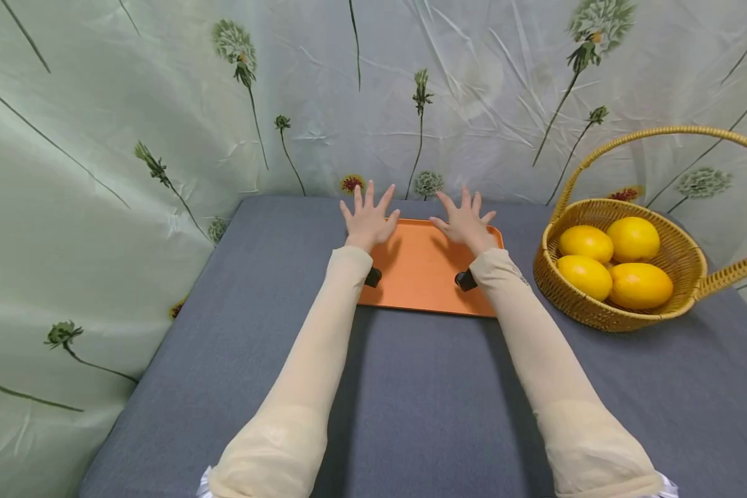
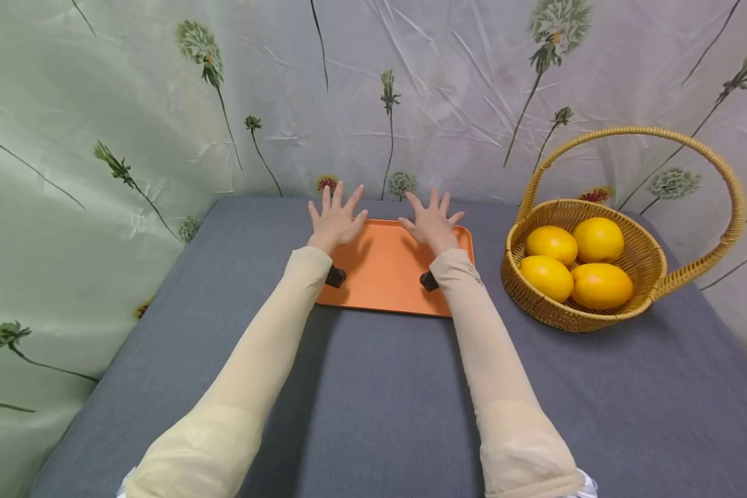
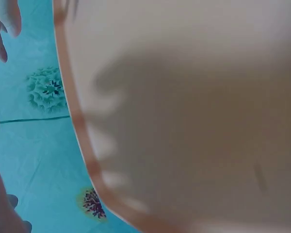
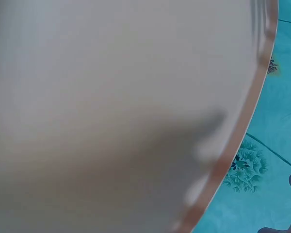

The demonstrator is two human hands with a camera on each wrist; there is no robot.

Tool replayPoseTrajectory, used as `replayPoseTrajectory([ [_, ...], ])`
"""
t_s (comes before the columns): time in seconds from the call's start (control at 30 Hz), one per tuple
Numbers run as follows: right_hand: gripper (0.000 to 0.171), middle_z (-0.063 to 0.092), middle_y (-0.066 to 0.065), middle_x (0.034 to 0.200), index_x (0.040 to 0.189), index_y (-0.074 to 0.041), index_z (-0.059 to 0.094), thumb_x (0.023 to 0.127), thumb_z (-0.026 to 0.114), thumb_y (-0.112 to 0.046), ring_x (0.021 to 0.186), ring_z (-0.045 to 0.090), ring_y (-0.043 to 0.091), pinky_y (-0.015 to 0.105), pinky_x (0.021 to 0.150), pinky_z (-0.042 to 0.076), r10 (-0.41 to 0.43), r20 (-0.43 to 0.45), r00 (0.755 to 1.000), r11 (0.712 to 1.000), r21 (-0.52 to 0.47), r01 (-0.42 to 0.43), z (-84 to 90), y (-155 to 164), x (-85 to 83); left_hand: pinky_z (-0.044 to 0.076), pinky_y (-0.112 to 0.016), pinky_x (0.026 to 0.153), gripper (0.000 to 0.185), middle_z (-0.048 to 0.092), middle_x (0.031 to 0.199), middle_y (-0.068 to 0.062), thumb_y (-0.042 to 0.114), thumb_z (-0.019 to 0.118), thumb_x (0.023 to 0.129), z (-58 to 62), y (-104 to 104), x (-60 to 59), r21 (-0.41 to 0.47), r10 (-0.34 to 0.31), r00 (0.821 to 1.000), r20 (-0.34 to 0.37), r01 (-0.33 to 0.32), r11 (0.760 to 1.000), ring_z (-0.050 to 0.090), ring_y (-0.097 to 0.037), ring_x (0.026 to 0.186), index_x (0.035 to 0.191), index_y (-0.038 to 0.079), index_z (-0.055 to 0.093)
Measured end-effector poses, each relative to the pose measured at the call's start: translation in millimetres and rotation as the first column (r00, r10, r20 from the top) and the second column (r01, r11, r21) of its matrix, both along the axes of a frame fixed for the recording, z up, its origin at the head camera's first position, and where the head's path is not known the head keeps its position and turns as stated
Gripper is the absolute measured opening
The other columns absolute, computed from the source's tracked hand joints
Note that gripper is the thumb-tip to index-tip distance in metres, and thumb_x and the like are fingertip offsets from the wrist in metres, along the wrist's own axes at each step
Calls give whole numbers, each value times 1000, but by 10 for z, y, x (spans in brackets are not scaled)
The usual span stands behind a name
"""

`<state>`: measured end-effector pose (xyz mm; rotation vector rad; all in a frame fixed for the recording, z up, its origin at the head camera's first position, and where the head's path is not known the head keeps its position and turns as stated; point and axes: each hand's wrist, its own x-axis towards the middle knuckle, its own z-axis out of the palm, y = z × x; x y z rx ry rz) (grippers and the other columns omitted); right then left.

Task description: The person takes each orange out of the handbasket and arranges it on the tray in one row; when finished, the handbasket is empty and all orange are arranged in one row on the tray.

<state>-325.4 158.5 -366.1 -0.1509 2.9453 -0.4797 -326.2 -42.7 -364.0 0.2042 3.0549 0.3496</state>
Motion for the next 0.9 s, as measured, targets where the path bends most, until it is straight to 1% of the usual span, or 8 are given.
replayPoseTrajectory([
  [0.13,62,-13,21,156,151,-30,12,98,41,-43,142,-14,47,79,103,0,1,-16,1000,999,-42,-2,-1,16,1,3,-62,117,56,-6,161,-4,49,24,99,1,-3,-15,30,16,999,-47,-15,999,-7,-31,149,150,41,1],
  [0.23,59,-8,22,156,150,-27,17,98,43,-38,143,-11,46,77,105,1,2,-37,999,996,-88,-5,-8,37,3,5,-60,118,57,5,160,-8,45,29,100,5,-16,-13,75,22,998,-61,-18,997,1,-30,149,151,36,5],
  [0.33,56,-1,23,155,148,-25,22,98,45,-33,143,-6,45,74,106,5,5,-68,998,991,-135,-14,-12,63,14,9,-58,118,56,18,158,-10,40,33,100,-10,-50,-2,121,25,999,-46,-19,992,12,-29,148,151,29,12],
  [0.43,54,6,24,154,147,-22,26,97,47,-28,142,2,44,69,105,12,14,-103,995,984,-175,-31,-6,87,44,12,-57,117,55,27,154,-9,36,36,100,-49,-109,27,166,35,999,-15,-32,986,20,-28,145,151,21,18],
  [0.57,52,18,25,149,144,-16,32,96,49,-23,139,13,44,63,101,21,33,-167,985,974,-214,-69,12,117,113,17,-55,117,55,29,153,-10,34,36,100,-111,-202,71,193,43,999,13,-44,980,23,-28,144,150,16,22],
  [0.73,46,32,26,139,138,-7,41,95,51,-16,129,30,43,60,99,30,59,-266,962,956,-262,-131,32,152,213,22,-54,115,55,29,153,-12,31,37,99,-163,-298,107,234,29,1000,12,-31,972,26,-30,142,149,15,24],
  [0.9,43,37,27,135,135,-3,44,94,52,-13,125,37,43,57,100,37,87,-337,938,945,-271,-185,50,188,304,27,-54,113,54,32,151,-14,30,40,98,-165,-358,161,242,19,999,34,-27,970,32,-33,140,148,12,29],
])
